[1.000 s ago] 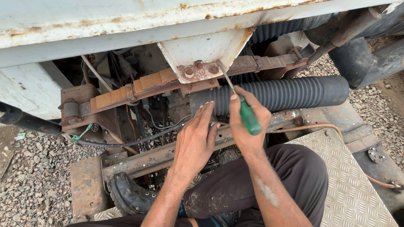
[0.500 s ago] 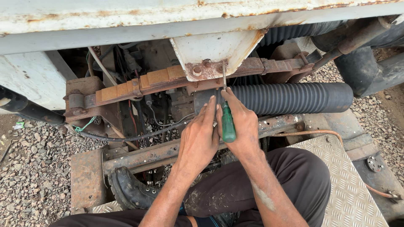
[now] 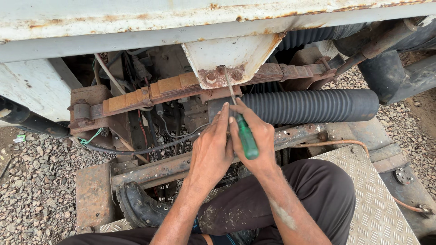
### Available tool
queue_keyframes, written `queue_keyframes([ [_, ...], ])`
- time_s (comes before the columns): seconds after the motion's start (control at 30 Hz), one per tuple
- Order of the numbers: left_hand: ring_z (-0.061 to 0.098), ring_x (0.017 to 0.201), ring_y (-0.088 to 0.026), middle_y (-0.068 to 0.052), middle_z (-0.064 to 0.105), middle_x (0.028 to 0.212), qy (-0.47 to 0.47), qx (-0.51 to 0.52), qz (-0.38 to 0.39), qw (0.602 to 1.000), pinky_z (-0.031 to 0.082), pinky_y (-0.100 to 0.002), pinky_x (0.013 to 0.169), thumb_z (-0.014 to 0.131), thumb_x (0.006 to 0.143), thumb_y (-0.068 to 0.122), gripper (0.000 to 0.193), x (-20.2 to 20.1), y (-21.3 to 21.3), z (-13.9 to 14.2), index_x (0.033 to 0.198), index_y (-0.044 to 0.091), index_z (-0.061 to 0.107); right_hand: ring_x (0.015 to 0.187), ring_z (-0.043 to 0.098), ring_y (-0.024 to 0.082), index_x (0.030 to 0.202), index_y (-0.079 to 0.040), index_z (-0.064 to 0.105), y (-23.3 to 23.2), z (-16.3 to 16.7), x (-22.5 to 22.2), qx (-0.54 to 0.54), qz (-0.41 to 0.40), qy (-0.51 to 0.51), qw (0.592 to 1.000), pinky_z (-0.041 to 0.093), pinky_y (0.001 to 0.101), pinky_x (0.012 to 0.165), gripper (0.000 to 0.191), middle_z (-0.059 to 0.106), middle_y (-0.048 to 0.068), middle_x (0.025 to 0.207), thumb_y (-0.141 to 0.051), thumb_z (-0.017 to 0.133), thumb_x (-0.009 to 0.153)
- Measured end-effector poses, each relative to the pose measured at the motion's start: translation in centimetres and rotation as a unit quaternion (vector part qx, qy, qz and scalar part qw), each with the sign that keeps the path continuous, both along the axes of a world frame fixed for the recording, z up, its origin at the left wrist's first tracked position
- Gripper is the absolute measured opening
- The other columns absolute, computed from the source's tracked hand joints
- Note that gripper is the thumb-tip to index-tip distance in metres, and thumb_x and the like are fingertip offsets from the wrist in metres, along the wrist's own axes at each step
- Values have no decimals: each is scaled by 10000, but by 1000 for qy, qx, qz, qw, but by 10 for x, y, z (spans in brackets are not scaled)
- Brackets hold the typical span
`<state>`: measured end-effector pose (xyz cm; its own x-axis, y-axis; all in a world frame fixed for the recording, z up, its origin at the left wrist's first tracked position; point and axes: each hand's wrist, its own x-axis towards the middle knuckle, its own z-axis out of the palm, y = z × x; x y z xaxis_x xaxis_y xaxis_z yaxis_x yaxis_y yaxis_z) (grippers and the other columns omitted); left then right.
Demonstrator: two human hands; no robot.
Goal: The person uses a screwdriver to scrape rust and debris from a metal bracket on a vehicle's leaf spring suspension. The person repeatedly scrapes the same area to clean the surface.
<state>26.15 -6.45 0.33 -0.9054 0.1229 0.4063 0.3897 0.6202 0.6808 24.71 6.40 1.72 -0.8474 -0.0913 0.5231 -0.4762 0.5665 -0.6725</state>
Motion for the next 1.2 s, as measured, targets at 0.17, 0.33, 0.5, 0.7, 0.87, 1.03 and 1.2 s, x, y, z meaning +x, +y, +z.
queue_keyframes([
  [0.17,680,1109,-460,-377,584,1342,-48,12,-4,999,588,-503,876,676,884,27,680,1,0,1,1496,-72,395,963,793,287,1239,24,655,0,2,-1,-2,-82,36,996,654,336,742,268,683,320,1272,-115,634,1010],
  [0.33,646,1179,-486,-381,606,1305,7,3,-6,1000,568,-513,932,681,883,22,680,1,-1,-6,1497,-85,410,848,804,208,1222,14,665,-1,0,-4,-8,-52,17,998,637,308,681,247,740,272,1159,-115,639,1012],
  [0.5,662,1200,-476,-375,610,1309,16,2,8,1000,576,-507,969,628,879,-18,678,0,-3,-8,1515,-76,399,679,758,121,1221,-9,678,-8,0,-2,-12,-10,-19,1000,578,274,581,246,768,159,855,-113,638,1002],
  [0.7,675,1106,-488,-383,578,1341,-35,13,-3,999,593,-511,869,683,887,38,697,1,-5,0,1510,-57,386,656,677,55,1194,-7,701,-6,4,2,-47,-66,-2,997,541,250,580,221,720,85,747,-125,657,1013],
  [0.87,657,1154,-484,-372,595,1333,-11,11,-3,1000,580,-507,907,698,889,51,700,2,-5,1,1507,-61,390,602,581,46,1167,-12,733,-8,-1,-3,-82,-115,-34,989,484,245,547,197,640,60,659,-122,645,1029],
  [1.03,656,1179,-470,-364,601,1332,6,-12,-5,1000,566,-511,959,682,862,23,723,0,-4,-2,1517,-63,388,673,600,19,1162,-12,715,-14,-10,0,-101,-82,-19,991,509,216,604,190,675,20,734,-127,652,1025],
  [1.2,656,1156,-480,-371,594,1338,-22,2,-6,1000,575,-511,918,698,890,70,705,3,-3,-1,1510,-58,387,872,664,98,1171,20,714,-8,-14,-5,-197,-51,-66,977,556,251,788,203,722,96,929,-109,622,1044],
])
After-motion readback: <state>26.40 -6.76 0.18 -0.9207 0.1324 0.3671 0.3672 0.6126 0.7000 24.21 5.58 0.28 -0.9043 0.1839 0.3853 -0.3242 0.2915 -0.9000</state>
